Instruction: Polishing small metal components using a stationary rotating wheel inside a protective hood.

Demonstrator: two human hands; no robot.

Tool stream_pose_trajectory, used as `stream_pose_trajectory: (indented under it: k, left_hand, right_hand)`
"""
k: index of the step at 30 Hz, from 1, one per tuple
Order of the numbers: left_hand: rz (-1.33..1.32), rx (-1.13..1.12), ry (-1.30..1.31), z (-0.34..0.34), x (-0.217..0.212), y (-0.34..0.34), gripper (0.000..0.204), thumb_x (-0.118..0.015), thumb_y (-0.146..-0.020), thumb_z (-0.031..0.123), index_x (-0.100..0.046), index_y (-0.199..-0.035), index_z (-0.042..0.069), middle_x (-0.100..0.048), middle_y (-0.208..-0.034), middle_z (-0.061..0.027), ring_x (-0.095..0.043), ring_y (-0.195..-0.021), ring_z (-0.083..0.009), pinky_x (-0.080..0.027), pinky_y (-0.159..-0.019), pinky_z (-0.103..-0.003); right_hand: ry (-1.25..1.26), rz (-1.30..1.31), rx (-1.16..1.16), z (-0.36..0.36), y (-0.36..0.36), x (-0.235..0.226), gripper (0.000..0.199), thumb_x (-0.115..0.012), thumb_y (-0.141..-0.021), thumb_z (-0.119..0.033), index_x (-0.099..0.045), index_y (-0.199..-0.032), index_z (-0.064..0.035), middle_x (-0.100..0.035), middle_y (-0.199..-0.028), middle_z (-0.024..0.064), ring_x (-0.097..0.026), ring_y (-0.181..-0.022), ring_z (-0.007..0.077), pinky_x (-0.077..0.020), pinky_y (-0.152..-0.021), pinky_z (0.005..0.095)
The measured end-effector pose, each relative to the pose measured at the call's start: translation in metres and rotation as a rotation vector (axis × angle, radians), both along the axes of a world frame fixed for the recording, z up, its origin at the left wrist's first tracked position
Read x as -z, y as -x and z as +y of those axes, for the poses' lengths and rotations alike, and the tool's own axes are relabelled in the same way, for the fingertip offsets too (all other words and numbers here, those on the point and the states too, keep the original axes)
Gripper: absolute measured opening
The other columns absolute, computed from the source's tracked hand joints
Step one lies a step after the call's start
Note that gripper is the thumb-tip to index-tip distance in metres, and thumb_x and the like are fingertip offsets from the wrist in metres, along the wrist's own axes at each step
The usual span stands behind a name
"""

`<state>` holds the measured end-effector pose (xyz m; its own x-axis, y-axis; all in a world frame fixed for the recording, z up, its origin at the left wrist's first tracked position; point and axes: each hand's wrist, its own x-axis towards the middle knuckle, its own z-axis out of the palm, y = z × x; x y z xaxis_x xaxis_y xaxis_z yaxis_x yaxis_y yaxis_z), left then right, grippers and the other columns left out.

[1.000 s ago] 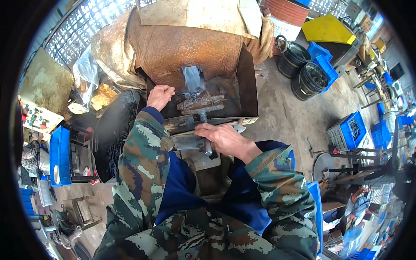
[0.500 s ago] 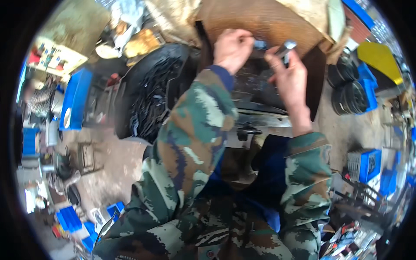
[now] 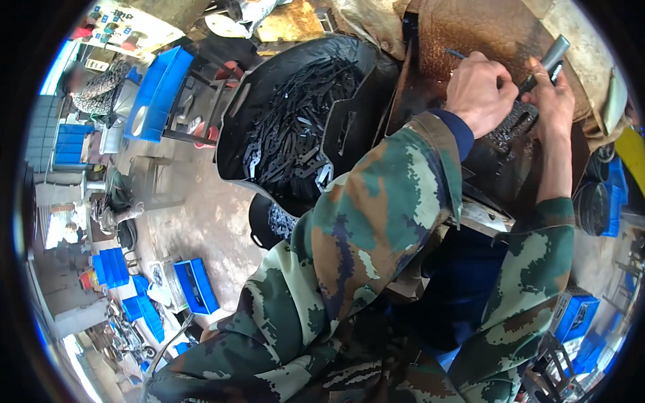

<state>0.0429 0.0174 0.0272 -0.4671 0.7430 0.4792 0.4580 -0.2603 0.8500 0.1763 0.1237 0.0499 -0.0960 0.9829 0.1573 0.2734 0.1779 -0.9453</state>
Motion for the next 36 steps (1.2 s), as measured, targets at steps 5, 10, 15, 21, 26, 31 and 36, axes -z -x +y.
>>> stream_pose_trajectory:
  k: [5, 10, 15, 21, 26, 31, 36]
  left_hand:
    - [-0.004, -0.037, -0.034, -0.009, -0.004, 0.005, 0.011, -0.067, -0.076, 0.016, -0.072, -0.076, 0.005, -0.061, -0.088, -0.0183, -0.061, -0.089, -0.0375, -0.049, -0.079, -0.046]
    - [-0.062, 0.071, -0.091, -0.029, -0.035, 0.020, 0.012, -0.068, -0.076, 0.016, -0.073, -0.080, 0.006, -0.062, -0.087, -0.0177, -0.063, -0.084, -0.0341, -0.051, -0.077, -0.042]
    - [0.331, 0.008, -0.096, -0.091, -0.050, 0.134, 0.013, -0.067, -0.079, 0.021, -0.074, -0.084, 0.010, -0.065, -0.081, -0.0123, -0.065, -0.078, -0.0288, -0.054, -0.075, -0.039]
    - [0.596, 0.126, 0.386, -0.198, 0.007, 0.267, 0.010, -0.064, -0.089, 0.010, -0.070, -0.094, 0.004, -0.066, -0.089, -0.0099, -0.067, -0.081, -0.0209, -0.052, -0.070, -0.031]
    - [0.693, 0.094, 1.002, -0.283, 0.045, 0.271, 0.023, -0.075, -0.076, 0.025, -0.069, -0.089, 0.007, -0.069, -0.085, -0.0091, -0.068, -0.080, -0.0290, -0.054, -0.071, -0.039]
    - [0.747, 0.039, 1.173, -0.293, 0.064, 0.251, 0.044, -0.078, -0.073, 0.035, -0.065, -0.103, 0.006, -0.070, -0.097, -0.0114, -0.067, -0.094, -0.0331, -0.053, -0.080, -0.043]
    - [0.719, 0.021, 1.279, -0.285, 0.074, 0.256, 0.049, -0.078, -0.071, 0.036, -0.063, -0.106, 0.006, -0.068, -0.106, -0.0157, -0.066, -0.100, -0.0353, -0.052, -0.086, -0.046]
  right_hand:
    - [0.004, -0.029, -0.065, 0.002, 0.006, 0.005, 0.039, -0.072, -0.090, -0.033, -0.065, -0.117, -0.0057, -0.052, -0.066, -0.0033, -0.051, -0.053, 0.0066, -0.0424, -0.051, 0.0226]
    - [-0.024, -0.114, 0.002, 0.005, -0.005, 0.004, 0.042, -0.072, -0.089, -0.036, -0.066, -0.118, -0.0060, -0.056, -0.064, -0.0014, -0.050, -0.052, 0.0069, -0.0425, -0.052, 0.0231]
    - [0.000, -0.070, -0.038, -0.005, 0.024, 0.004, 0.044, -0.072, -0.089, -0.037, -0.065, -0.121, -0.0068, -0.063, -0.076, -0.0001, -0.049, -0.053, 0.0066, -0.0450, -0.052, 0.0225]
    - [-0.007, -0.057, -0.058, 0.010, 0.006, 0.006, 0.038, -0.067, -0.092, -0.038, -0.068, -0.117, -0.0082, -0.060, -0.072, -0.0014, -0.049, -0.054, 0.0051, -0.0511, -0.054, 0.0232]
    - [0.004, -0.070, -0.059, 0.007, 0.009, 0.008, 0.034, -0.066, -0.093, -0.037, -0.070, -0.115, -0.0102, -0.060, -0.071, -0.0029, -0.050, -0.054, 0.0043, -0.0511, -0.054, 0.0228]
    - [0.023, 0.038, -0.081, -0.010, 0.014, -0.001, 0.033, -0.062, -0.096, -0.030, -0.066, -0.121, -0.0081, -0.066, -0.081, -0.0052, -0.044, -0.055, 0.0014, -0.0510, -0.056, 0.0215]
    - [0.041, 0.002, -0.088, -0.003, 0.011, 0.002, 0.032, -0.061, -0.098, -0.027, -0.065, -0.123, -0.0074, -0.067, -0.085, -0.0052, -0.042, -0.056, 0.0013, -0.0510, -0.058, 0.0222]
